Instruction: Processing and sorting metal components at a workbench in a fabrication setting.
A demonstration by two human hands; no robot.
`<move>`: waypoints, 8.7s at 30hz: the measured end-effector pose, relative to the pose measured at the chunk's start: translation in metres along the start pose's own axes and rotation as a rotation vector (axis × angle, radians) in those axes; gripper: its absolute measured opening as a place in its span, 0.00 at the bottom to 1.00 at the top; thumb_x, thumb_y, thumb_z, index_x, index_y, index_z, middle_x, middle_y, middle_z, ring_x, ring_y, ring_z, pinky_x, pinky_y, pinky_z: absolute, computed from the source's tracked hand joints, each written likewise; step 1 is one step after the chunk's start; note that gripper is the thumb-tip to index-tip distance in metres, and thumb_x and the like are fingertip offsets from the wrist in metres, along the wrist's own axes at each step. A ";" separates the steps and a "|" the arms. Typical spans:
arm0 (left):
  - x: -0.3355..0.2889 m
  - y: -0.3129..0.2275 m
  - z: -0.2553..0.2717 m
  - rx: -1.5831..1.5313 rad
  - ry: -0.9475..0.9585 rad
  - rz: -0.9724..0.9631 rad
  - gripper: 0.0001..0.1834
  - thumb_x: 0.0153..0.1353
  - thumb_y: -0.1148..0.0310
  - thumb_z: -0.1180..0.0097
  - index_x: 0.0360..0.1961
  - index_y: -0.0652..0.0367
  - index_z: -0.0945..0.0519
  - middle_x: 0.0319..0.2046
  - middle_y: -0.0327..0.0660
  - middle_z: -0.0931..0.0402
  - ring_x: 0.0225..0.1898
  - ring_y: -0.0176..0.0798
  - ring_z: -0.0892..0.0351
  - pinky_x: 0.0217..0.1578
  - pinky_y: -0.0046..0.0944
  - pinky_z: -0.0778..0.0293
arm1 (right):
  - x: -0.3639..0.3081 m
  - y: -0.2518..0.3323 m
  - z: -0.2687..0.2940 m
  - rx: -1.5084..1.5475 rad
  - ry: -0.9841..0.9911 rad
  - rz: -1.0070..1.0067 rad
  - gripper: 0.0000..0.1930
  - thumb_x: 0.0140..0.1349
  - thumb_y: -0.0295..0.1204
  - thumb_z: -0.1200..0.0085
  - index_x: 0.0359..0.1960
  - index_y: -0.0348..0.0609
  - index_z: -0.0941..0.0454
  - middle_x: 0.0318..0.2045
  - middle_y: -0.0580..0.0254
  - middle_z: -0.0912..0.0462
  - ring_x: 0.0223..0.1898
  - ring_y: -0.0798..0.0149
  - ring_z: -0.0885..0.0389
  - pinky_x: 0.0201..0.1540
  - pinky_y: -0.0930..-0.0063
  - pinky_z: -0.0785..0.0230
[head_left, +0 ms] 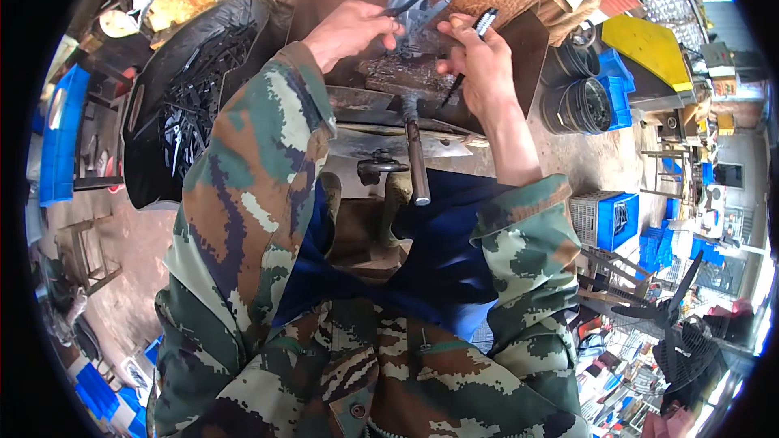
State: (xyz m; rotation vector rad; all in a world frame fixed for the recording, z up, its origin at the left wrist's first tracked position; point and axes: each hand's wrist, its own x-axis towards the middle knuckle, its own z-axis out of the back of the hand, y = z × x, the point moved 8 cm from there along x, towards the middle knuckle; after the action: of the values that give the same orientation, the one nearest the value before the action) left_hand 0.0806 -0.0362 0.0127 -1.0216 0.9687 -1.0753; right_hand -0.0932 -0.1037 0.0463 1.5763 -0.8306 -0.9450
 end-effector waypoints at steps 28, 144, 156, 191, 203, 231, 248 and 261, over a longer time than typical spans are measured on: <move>0.024 0.042 -0.010 0.224 0.091 -0.030 0.13 0.61 0.75 0.49 0.46 0.62 0.18 0.28 0.32 0.26 0.31 0.27 0.32 0.35 0.31 0.34 | -0.014 0.017 0.020 0.126 -0.005 0.081 0.11 0.70 0.32 0.51 0.40 0.34 0.25 0.26 0.61 0.24 0.18 0.68 0.27 0.27 0.72 0.24; -0.299 0.264 0.266 0.896 -0.298 0.872 0.43 0.49 0.54 0.33 0.59 0.71 0.37 0.51 0.62 0.25 0.56 0.61 0.26 0.57 0.48 0.29 | 0.113 0.029 -0.034 -0.476 0.006 0.302 0.18 0.65 0.35 0.42 0.51 0.36 0.25 0.33 0.66 0.16 0.18 0.81 0.35 0.24 0.81 0.25; -0.295 0.259 0.270 0.979 -0.427 0.707 0.29 0.50 0.57 0.33 0.49 0.67 0.23 0.49 0.61 0.24 0.54 0.59 0.24 0.54 0.49 0.28 | 0.113 0.031 -0.037 -0.479 0.000 0.291 0.17 0.66 0.34 0.43 0.50 0.36 0.26 0.40 0.62 0.15 0.18 0.80 0.34 0.24 0.81 0.25; -0.311 0.247 0.293 1.056 -0.527 0.617 0.21 0.63 0.57 0.52 0.45 0.65 0.22 0.40 0.60 0.21 0.48 0.62 0.22 0.48 0.52 0.28 | 0.100 0.036 -0.043 -0.559 -0.093 0.284 0.19 0.65 0.43 0.44 0.49 0.42 0.24 0.38 0.68 0.14 0.15 0.75 0.26 0.26 0.81 0.28; -0.354 0.155 0.295 0.828 -0.492 0.390 0.13 0.64 0.60 0.53 0.35 0.61 0.24 0.27 0.52 0.24 0.32 0.57 0.21 0.37 0.47 0.28 | 0.100 0.039 -0.040 -0.582 -0.110 0.292 0.18 0.66 0.41 0.46 0.49 0.42 0.23 0.38 0.68 0.15 0.14 0.74 0.27 0.24 0.81 0.29; -0.246 0.213 0.206 -0.406 -0.632 0.280 0.09 0.61 0.70 0.44 0.43 0.55 0.22 0.23 0.29 0.29 0.15 0.21 0.42 0.17 0.24 0.48 | 0.097 0.038 -0.047 -0.555 -0.072 0.298 0.17 0.66 0.37 0.46 0.51 0.39 0.25 0.37 0.66 0.15 0.15 0.77 0.32 0.22 0.80 0.27; -0.268 0.176 0.208 0.326 -0.652 0.412 0.21 0.71 0.58 0.54 0.53 0.63 0.23 0.26 0.38 0.23 0.14 0.26 0.35 0.17 0.27 0.35 | 0.094 0.037 -0.046 -0.555 -0.102 0.269 0.19 0.66 0.41 0.46 0.51 0.41 0.25 0.35 0.68 0.15 0.13 0.73 0.28 0.22 0.79 0.31; -0.249 0.140 0.189 -0.226 -0.552 0.378 0.22 0.66 0.52 0.49 0.42 0.63 0.19 0.14 0.37 0.31 0.10 0.27 0.40 0.13 0.28 0.45 | 0.092 0.039 -0.049 -0.538 -0.095 0.281 0.18 0.65 0.40 0.45 0.48 0.38 0.25 0.32 0.67 0.17 0.15 0.76 0.31 0.20 0.81 0.27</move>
State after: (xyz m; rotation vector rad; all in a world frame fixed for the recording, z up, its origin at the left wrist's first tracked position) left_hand 0.2413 0.2602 -0.0474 -1.1772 0.7905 -0.3424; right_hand -0.0102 -0.1711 0.0759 0.9327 -0.7585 -0.9436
